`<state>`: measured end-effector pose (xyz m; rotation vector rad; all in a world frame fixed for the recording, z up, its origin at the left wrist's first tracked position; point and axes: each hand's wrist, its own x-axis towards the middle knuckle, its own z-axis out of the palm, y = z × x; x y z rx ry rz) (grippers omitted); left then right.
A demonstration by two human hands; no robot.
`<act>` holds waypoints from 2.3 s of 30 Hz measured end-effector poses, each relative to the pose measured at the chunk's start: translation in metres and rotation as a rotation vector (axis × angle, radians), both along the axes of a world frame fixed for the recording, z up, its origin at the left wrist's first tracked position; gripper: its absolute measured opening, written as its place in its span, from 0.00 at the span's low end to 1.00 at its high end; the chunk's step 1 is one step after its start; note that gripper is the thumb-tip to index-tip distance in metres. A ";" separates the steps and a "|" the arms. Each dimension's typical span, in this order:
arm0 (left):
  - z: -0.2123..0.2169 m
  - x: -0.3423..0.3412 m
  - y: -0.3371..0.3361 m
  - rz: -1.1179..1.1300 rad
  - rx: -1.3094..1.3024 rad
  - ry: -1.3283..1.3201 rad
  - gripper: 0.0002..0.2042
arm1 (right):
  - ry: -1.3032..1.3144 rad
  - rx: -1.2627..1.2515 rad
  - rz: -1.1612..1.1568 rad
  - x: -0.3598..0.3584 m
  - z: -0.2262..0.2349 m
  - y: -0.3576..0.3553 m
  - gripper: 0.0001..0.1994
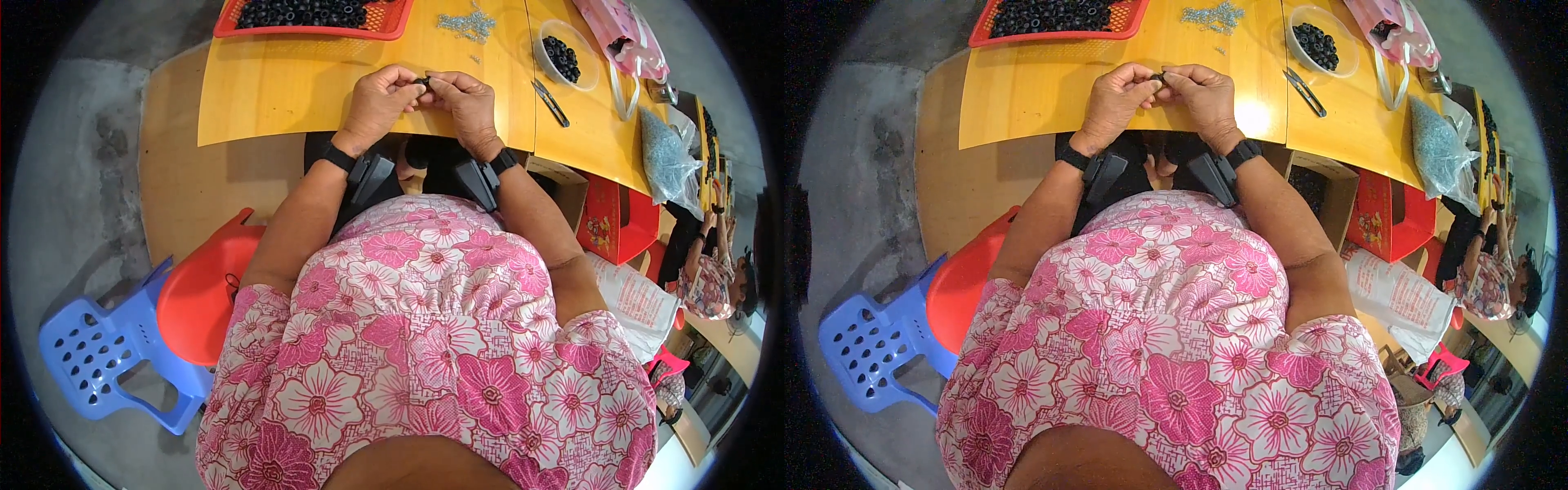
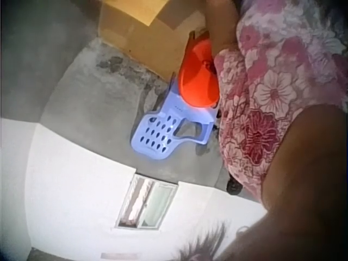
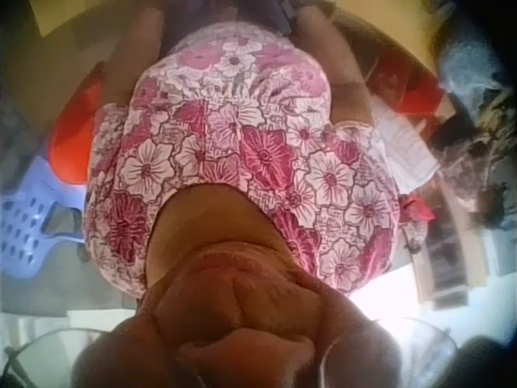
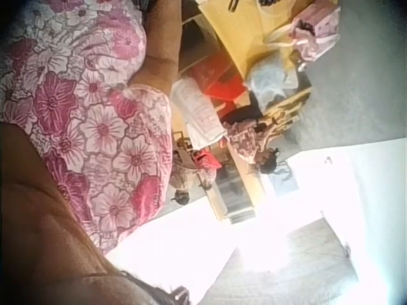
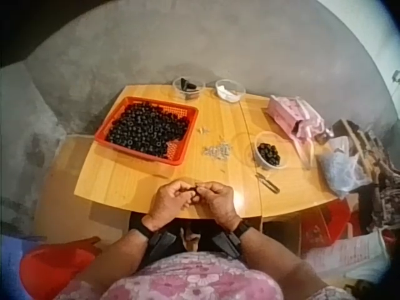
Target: The person assembles small black components by taking pieces from containers on the table and fitting them together by hand.
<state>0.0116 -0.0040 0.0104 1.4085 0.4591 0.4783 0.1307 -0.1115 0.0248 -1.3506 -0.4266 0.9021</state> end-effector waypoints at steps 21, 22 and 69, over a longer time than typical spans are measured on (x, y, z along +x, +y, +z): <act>-0.003 -0.002 0.001 0.008 -0.003 0.032 0.07 | 0.245 -0.041 0.259 0.030 -0.001 0.002 0.09; -0.003 -0.001 0.001 0.019 -0.003 0.043 0.07 | 0.260 -0.041 0.284 0.032 0.000 0.003 0.10; 0.006 0.000 -0.004 0.110 0.154 -0.025 0.08 | 0.569 -0.076 0.592 0.052 -0.002 0.007 0.14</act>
